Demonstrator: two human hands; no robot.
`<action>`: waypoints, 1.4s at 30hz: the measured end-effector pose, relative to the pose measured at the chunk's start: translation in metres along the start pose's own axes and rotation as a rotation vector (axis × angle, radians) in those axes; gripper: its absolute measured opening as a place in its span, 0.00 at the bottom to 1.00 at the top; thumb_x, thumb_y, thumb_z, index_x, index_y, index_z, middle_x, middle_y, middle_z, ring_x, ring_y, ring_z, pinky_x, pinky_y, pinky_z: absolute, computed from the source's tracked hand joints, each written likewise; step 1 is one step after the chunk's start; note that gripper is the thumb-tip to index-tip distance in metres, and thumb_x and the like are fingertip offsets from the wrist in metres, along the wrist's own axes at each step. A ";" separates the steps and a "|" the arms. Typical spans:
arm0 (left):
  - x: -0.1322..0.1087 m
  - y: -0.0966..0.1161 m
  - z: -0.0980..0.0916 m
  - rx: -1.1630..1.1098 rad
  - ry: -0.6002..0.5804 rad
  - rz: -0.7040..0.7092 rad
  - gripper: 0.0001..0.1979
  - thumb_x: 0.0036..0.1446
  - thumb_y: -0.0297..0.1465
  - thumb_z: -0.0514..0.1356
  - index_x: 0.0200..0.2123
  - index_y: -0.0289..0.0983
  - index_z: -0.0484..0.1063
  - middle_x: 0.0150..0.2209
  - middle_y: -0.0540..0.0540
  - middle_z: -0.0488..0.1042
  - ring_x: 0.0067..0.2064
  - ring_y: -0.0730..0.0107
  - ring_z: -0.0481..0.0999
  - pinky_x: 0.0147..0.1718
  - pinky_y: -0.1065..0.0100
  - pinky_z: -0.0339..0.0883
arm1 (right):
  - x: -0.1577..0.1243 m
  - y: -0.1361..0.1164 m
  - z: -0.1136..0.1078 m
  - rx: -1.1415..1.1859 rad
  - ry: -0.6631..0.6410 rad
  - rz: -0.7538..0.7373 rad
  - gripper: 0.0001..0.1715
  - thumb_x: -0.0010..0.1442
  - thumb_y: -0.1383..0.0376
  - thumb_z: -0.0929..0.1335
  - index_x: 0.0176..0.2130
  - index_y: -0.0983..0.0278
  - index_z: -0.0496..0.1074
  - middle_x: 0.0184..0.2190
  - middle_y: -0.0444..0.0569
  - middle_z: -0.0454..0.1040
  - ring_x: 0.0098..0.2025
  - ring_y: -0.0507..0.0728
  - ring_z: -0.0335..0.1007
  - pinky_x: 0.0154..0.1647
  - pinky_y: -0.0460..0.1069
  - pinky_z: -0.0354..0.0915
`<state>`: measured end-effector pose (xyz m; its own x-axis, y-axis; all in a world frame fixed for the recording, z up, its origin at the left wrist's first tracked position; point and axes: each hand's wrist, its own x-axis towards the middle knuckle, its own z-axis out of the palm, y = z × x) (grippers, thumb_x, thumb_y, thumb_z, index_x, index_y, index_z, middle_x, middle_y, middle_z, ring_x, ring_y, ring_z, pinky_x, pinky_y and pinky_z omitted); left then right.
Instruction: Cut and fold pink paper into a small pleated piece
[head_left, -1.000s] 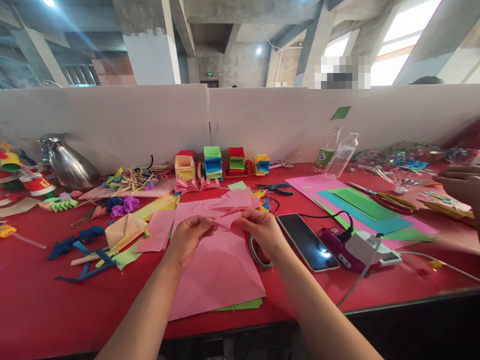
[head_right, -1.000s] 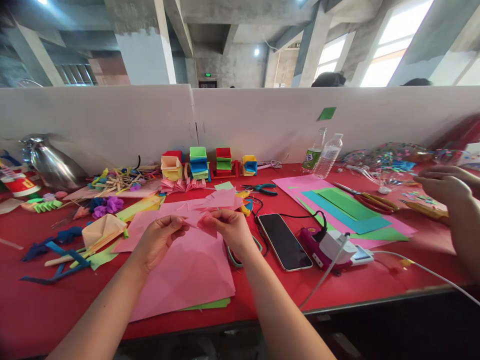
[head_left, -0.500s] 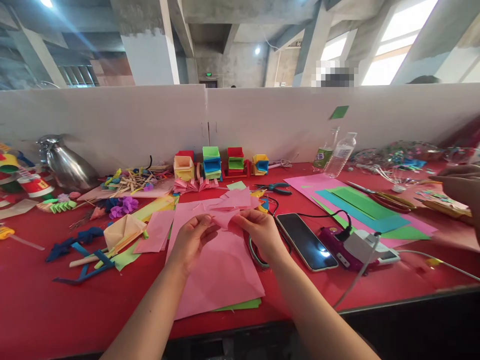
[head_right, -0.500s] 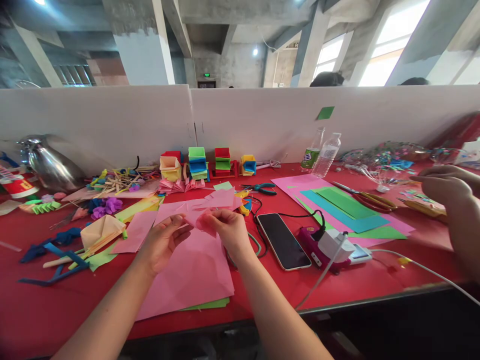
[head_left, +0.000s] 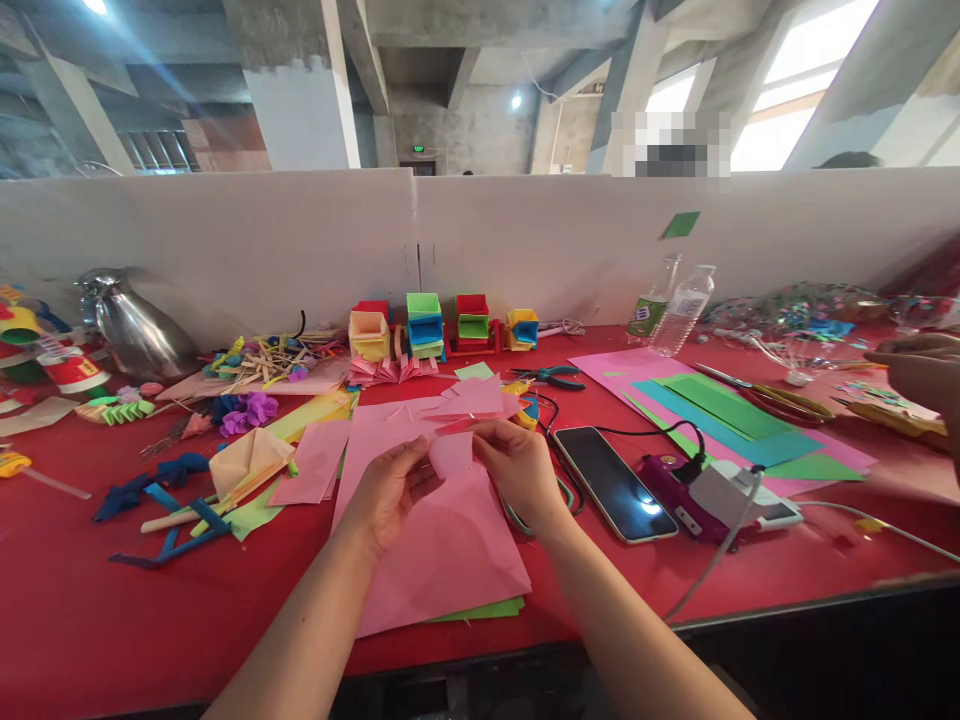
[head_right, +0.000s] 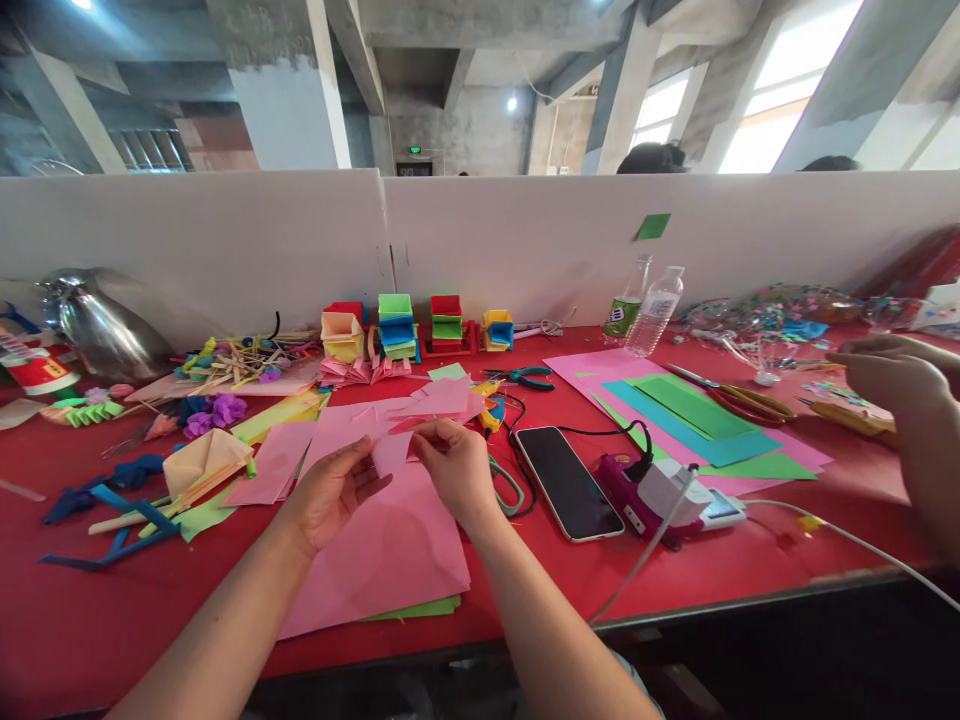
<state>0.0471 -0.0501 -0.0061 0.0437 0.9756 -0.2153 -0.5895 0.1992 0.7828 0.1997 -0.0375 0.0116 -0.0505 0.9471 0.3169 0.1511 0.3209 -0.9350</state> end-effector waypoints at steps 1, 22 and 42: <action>0.001 0.001 -0.001 0.020 -0.008 -0.015 0.08 0.46 0.31 0.65 0.31 0.34 0.74 0.28 0.48 0.77 0.28 0.73 0.75 0.29 0.71 0.72 | 0.000 0.000 0.000 -0.002 -0.003 0.007 0.07 0.50 0.65 0.66 0.27 0.64 0.74 0.24 0.45 0.74 0.26 0.52 0.66 0.27 0.46 0.60; 0.003 0.005 -0.008 0.675 -0.076 0.366 0.13 0.47 0.35 0.63 0.38 0.38 0.77 0.22 0.50 0.72 0.25 0.74 0.66 0.23 0.74 0.56 | 0.009 0.018 -0.004 0.180 0.030 0.203 0.13 0.45 0.58 0.71 0.27 0.65 0.70 0.22 0.43 0.70 0.22 0.50 0.64 0.24 0.47 0.60; -0.006 0.002 -0.001 0.625 0.079 0.608 0.12 0.47 0.29 0.64 0.38 0.44 0.78 0.39 0.49 0.79 0.41 0.62 0.76 0.43 0.65 0.67 | -0.003 -0.007 0.000 -0.113 -0.167 -0.148 0.26 0.56 0.46 0.62 0.20 0.61 0.70 0.48 0.51 0.67 0.60 0.63 0.49 0.58 0.59 0.46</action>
<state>0.0450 -0.0552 -0.0037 -0.2042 0.9246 0.3215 0.0591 -0.3162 0.9468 0.1991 -0.0427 0.0171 -0.2410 0.8800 0.4093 0.2388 0.4625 -0.8538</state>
